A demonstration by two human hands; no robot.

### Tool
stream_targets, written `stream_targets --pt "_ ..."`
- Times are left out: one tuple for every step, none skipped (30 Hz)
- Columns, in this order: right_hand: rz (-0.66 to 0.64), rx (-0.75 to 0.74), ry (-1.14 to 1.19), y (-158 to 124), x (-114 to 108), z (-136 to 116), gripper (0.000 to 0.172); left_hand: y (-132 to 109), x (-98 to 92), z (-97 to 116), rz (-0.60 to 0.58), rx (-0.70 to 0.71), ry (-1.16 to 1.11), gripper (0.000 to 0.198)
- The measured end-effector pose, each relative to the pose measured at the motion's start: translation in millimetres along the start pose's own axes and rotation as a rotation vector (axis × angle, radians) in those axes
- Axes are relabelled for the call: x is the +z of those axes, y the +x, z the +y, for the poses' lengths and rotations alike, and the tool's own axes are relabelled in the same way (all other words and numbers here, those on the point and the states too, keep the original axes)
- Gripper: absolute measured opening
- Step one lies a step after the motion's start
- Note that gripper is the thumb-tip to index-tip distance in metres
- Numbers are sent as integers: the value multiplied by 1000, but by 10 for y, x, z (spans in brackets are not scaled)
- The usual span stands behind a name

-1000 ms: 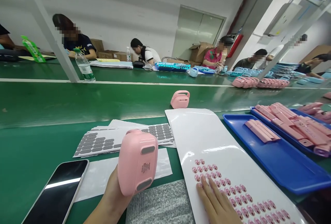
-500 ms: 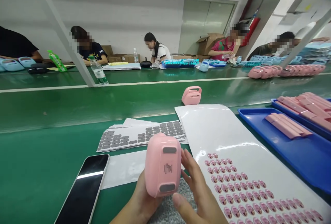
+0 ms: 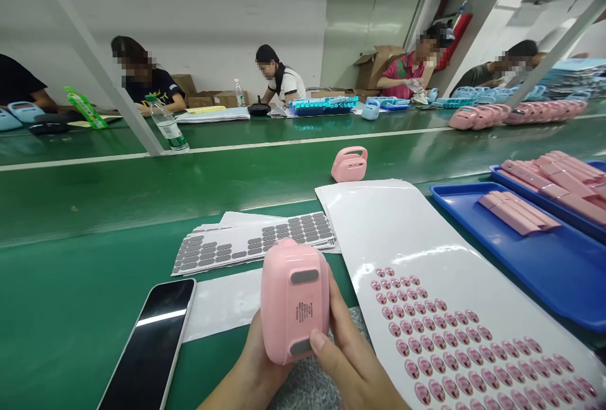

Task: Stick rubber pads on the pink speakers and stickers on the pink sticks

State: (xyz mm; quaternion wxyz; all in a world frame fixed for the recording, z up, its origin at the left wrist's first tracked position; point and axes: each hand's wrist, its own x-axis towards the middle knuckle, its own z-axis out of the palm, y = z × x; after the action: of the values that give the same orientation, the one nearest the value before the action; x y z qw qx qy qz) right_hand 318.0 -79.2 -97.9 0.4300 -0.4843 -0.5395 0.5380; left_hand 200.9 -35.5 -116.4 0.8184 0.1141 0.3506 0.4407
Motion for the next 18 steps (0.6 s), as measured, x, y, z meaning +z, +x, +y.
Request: stream_targets --pt "-13 -1 -11 -2 -19 -10 71 6 -12 -2 -2 -7 4 22" --pt "-24 4 -24 -5 -38 -24 69 11 -24 -1 -3 -15 9 21" --pt "-35 12 -35 -8 -57 -41 68 13 -36 0 -5 -24 11 19" --pt "-43 22 -45 -10 -74 -59 67 14 -45 3 -13 -28 9 16" --pt "-47 36 -54 -13 -88 -75 65 15 -52 7 -22 -25 2 13" --pt "-44 53 -63 -15 -98 -87 64 15 -58 9 -28 -15 -8 12" --pt "-37 69 -66 -15 -101 -93 62 16 -63 11 -27 -2 -21 15" --pt "-25 82 -59 -14 -99 -95 61 18 -67 10 -21 6 -31 19" --pt "-10 89 -44 -12 -90 -91 61 21 -72 8 -9 7 -39 23" --pt "5 89 -26 -7 -77 -84 62 24 -76 5 4 1 -43 27" --pt "19 85 -9 -1 -60 -77 65 28 -79 1 14 -10 -45 29" --pt "28 84 3 5 -43 -72 68 31 -80 -2 16 -20 -46 31" --pt "33 91 5 13 -26 -70 71 33 -77 -4 16 -25 -44 32" --pt "35 102 -4 19 -13 -72 73 33 -71 -3 16 -25 -39 31" --pt "39 113 -17 25 -4 -78 75 31 -61 -1 17 -23 -29 31" --pt "47 123 -26 30 1 -84 77 29 -48 3 19 -23 -19 30" --pt "59 127 -28 34 3 -88 77 26 -36 6 24 -21 -12 30" --pt "76 125 -22 37 1 -89 77 23 -25 8 26 -19 -6 30"
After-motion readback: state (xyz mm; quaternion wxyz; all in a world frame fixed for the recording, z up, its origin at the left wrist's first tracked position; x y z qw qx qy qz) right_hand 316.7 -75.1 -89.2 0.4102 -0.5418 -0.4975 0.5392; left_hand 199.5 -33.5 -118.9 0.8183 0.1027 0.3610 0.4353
